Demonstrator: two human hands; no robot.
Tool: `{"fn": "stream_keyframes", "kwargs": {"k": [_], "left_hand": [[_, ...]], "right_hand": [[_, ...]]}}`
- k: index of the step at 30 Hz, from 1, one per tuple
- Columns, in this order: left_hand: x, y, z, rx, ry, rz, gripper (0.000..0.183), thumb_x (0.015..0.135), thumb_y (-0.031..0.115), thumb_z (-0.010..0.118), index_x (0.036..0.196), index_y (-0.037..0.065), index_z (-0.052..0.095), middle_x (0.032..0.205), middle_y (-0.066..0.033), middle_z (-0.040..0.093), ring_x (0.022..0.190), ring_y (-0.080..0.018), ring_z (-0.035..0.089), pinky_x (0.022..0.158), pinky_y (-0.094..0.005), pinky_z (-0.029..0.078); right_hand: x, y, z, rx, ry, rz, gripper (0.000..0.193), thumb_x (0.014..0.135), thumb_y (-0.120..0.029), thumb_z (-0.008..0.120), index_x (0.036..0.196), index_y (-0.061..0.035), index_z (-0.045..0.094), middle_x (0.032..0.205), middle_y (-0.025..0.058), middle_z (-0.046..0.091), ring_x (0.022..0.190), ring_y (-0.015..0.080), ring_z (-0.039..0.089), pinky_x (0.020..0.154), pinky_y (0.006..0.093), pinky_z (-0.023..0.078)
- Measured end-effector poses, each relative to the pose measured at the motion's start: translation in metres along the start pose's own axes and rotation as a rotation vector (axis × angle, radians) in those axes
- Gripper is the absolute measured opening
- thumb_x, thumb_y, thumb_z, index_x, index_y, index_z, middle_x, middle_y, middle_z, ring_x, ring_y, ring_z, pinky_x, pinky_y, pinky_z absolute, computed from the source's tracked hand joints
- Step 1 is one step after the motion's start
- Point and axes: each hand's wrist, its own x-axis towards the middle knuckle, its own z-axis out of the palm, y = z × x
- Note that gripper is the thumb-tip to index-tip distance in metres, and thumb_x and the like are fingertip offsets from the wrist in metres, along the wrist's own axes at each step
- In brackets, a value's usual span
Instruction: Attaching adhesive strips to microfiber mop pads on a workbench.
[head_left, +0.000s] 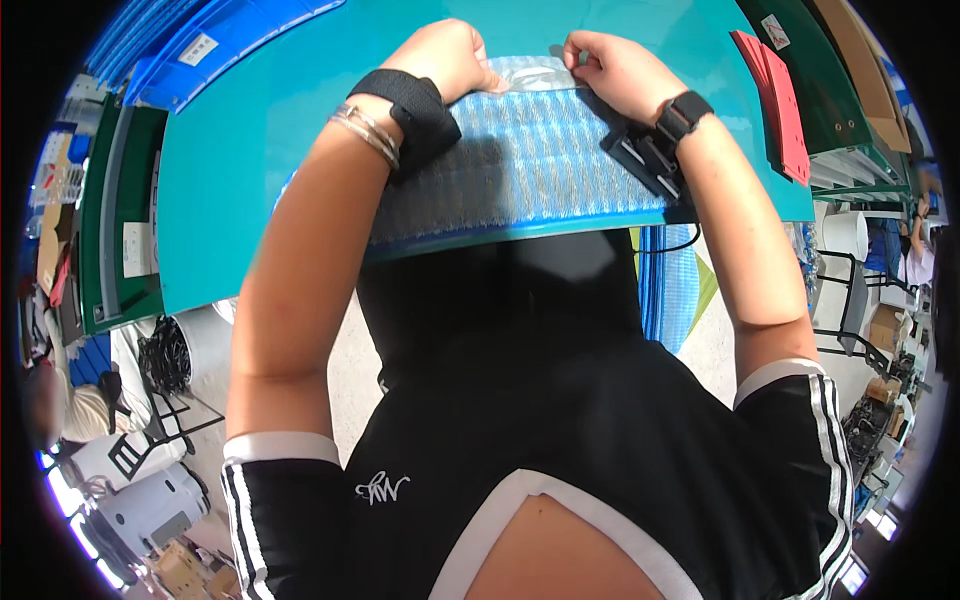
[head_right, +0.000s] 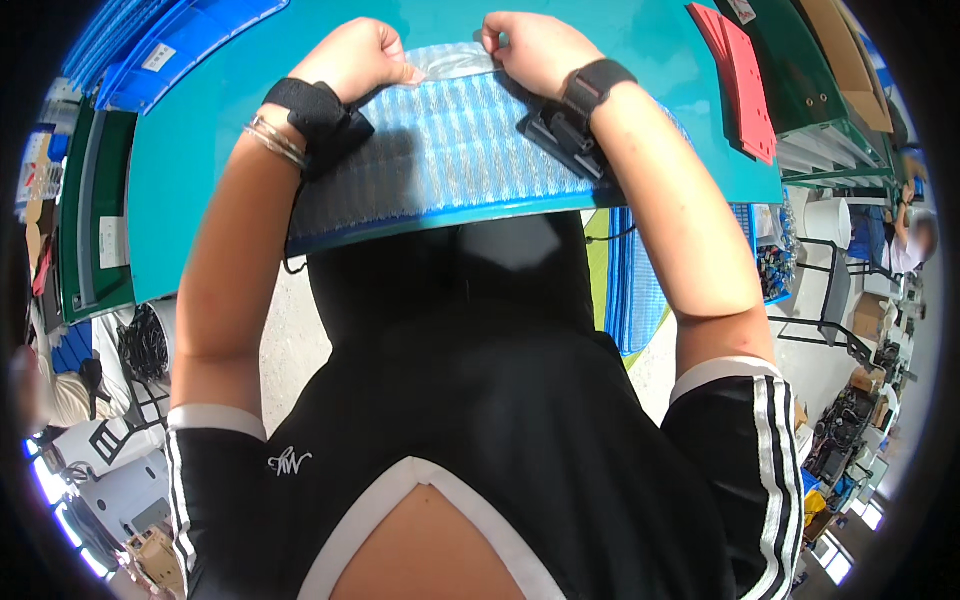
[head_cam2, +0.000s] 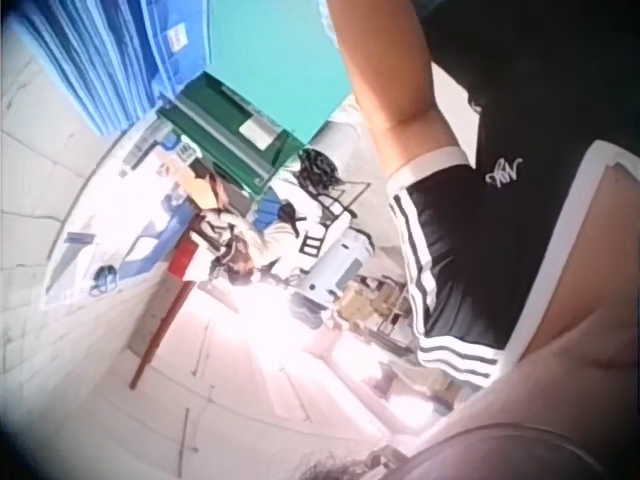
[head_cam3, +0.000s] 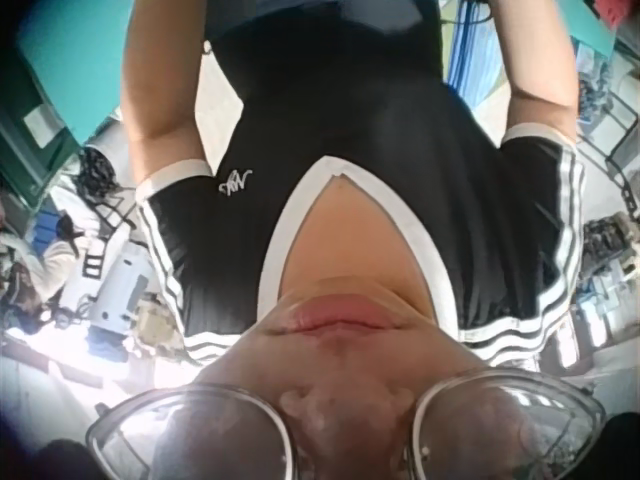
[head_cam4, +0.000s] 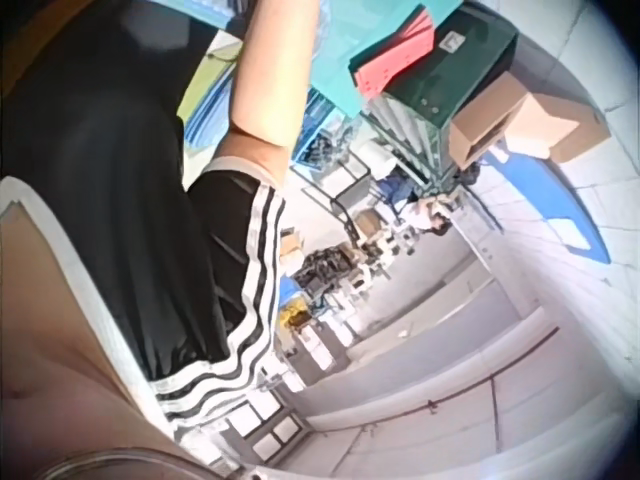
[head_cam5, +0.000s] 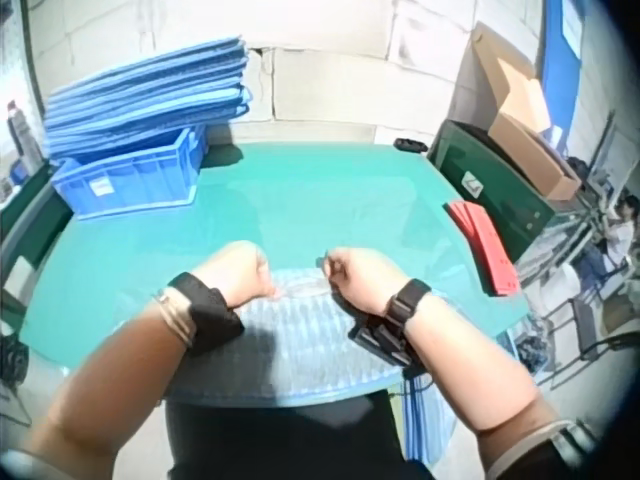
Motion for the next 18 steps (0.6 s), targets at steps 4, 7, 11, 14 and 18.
{"fn": "stream_keyframes", "kwargs": {"k": [4,7,11,14,18], "left_hand": [[-0.009,0.017,-0.024,0.088,-0.079,-0.022,0.031,0.078,0.027,0.077,0.094,0.003,0.067,0.084,-0.0152,0.071,0.077,-0.0290,0.069,0.070,-0.0400,0.053],[-0.019,0.005,-0.023,0.073,-0.069,-0.042,0.031,0.079,0.027,0.077,0.095,0.003,0.067,0.085,-0.0151,0.071,0.077,-0.0295,0.069,0.071,-0.0401,0.053],[-0.024,-0.009,-0.007,0.073,0.058,0.014,0.036,0.075,0.025,0.083,0.065,0.003,0.055,0.056,-0.0047,0.052,0.052,-0.0145,0.048,0.052,-0.0328,0.043],[-0.020,-0.012,-0.004,0.041,0.042,0.011,0.035,0.075,0.024,0.082,0.067,0.002,0.057,0.058,-0.0063,0.055,0.054,-0.0153,0.052,0.053,-0.0334,0.045],[-0.019,-0.015,-0.003,0.054,0.036,0.029,0.035,0.075,0.025,0.082,0.067,0.003,0.057,0.058,-0.0062,0.055,0.055,-0.0152,0.053,0.053,-0.0331,0.045]], "right_hand": [[-0.002,-0.003,-0.010,-0.071,0.015,-0.021,0.013,0.088,-0.010,0.060,0.101,-0.0101,0.063,0.077,0.0093,0.062,0.070,0.0232,0.060,0.067,0.0347,0.049],[-0.012,-0.026,-0.006,-0.206,0.134,-0.057,0.021,0.087,-0.010,0.059,0.107,-0.0120,0.065,0.083,0.0131,0.064,0.077,0.0295,0.063,0.071,0.0379,0.050],[-0.013,-0.020,0.012,-0.178,0.165,-0.124,0.018,0.089,-0.009,0.058,0.106,-0.0112,0.064,0.086,0.0131,0.065,0.080,0.0270,0.063,0.074,0.0359,0.050],[-0.011,-0.016,0.011,0.005,0.048,-0.035,0.015,0.090,-0.011,0.058,0.105,-0.0112,0.062,0.091,0.0145,0.068,0.087,0.0332,0.065,0.078,0.0409,0.051],[-0.006,-0.026,0.010,-0.062,0.016,-0.013,0.015,0.091,-0.010,0.057,0.104,-0.0113,0.062,0.091,0.0146,0.068,0.086,0.0327,0.065,0.078,0.0410,0.051]]}}
